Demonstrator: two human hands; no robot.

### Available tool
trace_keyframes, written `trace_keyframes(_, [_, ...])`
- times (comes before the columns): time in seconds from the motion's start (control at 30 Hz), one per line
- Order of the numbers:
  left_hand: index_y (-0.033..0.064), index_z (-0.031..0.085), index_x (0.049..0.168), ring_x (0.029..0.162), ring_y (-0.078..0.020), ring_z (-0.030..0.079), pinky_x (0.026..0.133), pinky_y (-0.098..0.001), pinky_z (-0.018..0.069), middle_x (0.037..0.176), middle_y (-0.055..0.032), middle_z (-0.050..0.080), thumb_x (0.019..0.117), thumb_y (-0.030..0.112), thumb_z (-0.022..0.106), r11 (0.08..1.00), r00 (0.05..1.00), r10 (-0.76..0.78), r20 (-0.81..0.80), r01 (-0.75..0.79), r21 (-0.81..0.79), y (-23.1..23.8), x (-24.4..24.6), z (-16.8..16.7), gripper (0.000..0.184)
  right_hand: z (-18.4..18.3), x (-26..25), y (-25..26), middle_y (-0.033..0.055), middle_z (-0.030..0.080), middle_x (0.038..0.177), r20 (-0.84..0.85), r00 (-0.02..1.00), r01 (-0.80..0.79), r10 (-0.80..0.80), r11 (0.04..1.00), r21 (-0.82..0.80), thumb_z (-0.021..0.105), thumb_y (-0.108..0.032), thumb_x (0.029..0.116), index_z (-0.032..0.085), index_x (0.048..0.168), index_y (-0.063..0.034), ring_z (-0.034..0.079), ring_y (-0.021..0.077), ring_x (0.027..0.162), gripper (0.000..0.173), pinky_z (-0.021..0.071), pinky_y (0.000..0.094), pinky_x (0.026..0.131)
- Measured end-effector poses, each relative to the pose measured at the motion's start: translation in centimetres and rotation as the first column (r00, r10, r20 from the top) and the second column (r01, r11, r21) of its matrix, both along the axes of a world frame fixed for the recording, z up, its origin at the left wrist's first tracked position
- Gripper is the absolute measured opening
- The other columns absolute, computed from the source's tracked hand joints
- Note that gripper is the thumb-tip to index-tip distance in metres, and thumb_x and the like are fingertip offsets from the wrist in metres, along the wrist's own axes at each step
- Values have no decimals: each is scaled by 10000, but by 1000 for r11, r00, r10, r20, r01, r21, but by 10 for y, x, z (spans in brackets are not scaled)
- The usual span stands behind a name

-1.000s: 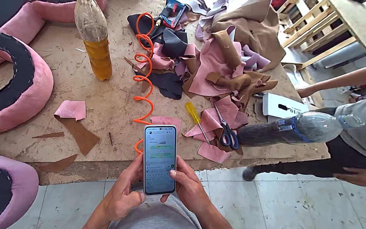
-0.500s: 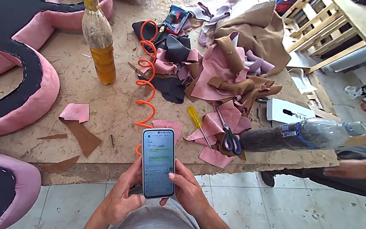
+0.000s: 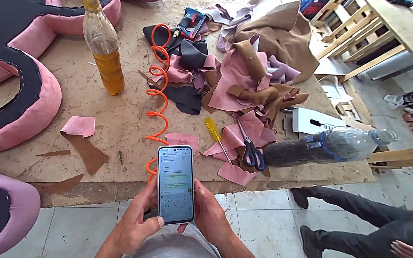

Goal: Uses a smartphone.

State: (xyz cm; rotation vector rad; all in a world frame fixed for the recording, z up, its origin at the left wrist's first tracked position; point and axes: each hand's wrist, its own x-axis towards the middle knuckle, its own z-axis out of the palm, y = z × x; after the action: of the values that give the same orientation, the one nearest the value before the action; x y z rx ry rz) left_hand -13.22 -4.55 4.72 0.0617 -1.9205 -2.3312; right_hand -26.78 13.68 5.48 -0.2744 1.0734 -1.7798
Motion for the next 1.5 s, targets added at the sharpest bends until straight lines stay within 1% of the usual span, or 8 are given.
trace_keyframes(0.2, [40, 336, 1566, 1171, -266, 670, 993, -435, 570, 1327, -166, 654, 978, 388, 582, 993, 995, 96, 26, -98, 71, 8, -1, 0, 727, 1, 2, 2, 190, 708, 1185, 13, 1000, -1, 1, 1000, 2, 370, -488, 1078, 527, 1366, -86, 749, 305, 976, 519, 644, 426, 595])
trace_keyframes(0.37, [71, 688, 1194, 881, -151, 730, 790, -319, 604, 946, -76, 759, 976, 189, 487, 900, 897, 436, 69, -431, -69, 6, -12, 6, 318, -2, 4, -1, 181, 705, 1202, 19, 999, -49, 49, 999, -2, 411, -509, 1060, 520, 1380, -86, 746, 296, 995, 541, 645, 420, 600])
trace_keyframes(0.83, [105, 710, 1077, 690, -138, 722, 599, -287, 597, 779, -48, 743, 877, 143, 579, 830, 828, 548, 123, -519, -203, -8, -17, 21, 241, 1, 1, -19, 178, 702, 1201, -8, 993, -121, 121, 992, -36, 444, -522, 1048, 524, 1364, -80, 745, 296, 996, 549, 648, 424, 619])
trace_keyframes(0.97, [150, 679, 1040, 679, -128, 728, 585, -277, 612, 771, 10, 749, 871, 435, 760, 796, 817, 565, 115, -504, -334, -8, -20, 27, 342, 1, 1, -21, 173, 701, 1202, -27, 992, -125, 124, 991, -43, 435, -510, 1054, 530, 1354, -71, 743, 288, 1001, 540, 647, 411, 617])
trace_keyframes(1.03, [130, 686, 1081, 721, -131, 726, 623, -286, 613, 809, -6, 746, 921, 567, 673, 816, 836, 544, 68, -509, -274, -10, -20, 26, 465, 1, 0, -21, 175, 691, 1226, -25, 991, -130, 129, 989, -64, 439, -518, 1056, 519, 1371, -68, 736, 294, 1026, 555, 648, 421, 632])
trace_keyframes(1.23, [59, 701, 1186, 746, -132, 697, 690, -278, 587, 869, -72, 742, 992, 203, 438, 852, 855, 519, 9, -516, -86, -18, -24, 19, 357, 3, -3, -21, 171, 702, 1209, -15, 996, -83, 83, 995, -57, 462, -534, 1042, 529, 1356, -68, 743, 295, 1004, 566, 646, 424, 607])
trace_keyframes(1.4, [63, 705, 1165, 772, -154, 726, 674, -301, 599, 861, -81, 754, 894, 123, 514, 856, 855, 514, 68, -506, -109, -18, -24, 19, 337, 2, -2, -19, 169, 693, 1226, -17, 996, -91, 90, 993, -71, 453, -501, 1051, 490, 1390, -69, 738, 303, 1016, 550, 644, 425, 606])
trace_keyframes(1.5, [147, 685, 1121, 700, -91, 712, 597, -285, 602, 809, 51, 743, 842, 262, 674, 762, 799, 594, 98, -519, -387, -11, -27, 20, 302, 1, 0, -18, 175, 687, 1227, -51, 995, -91, 88, 994, -53, 451, -529, 1048, 485, 1395, -47, 737, 302, 1004, 594, 643, 422, 609])
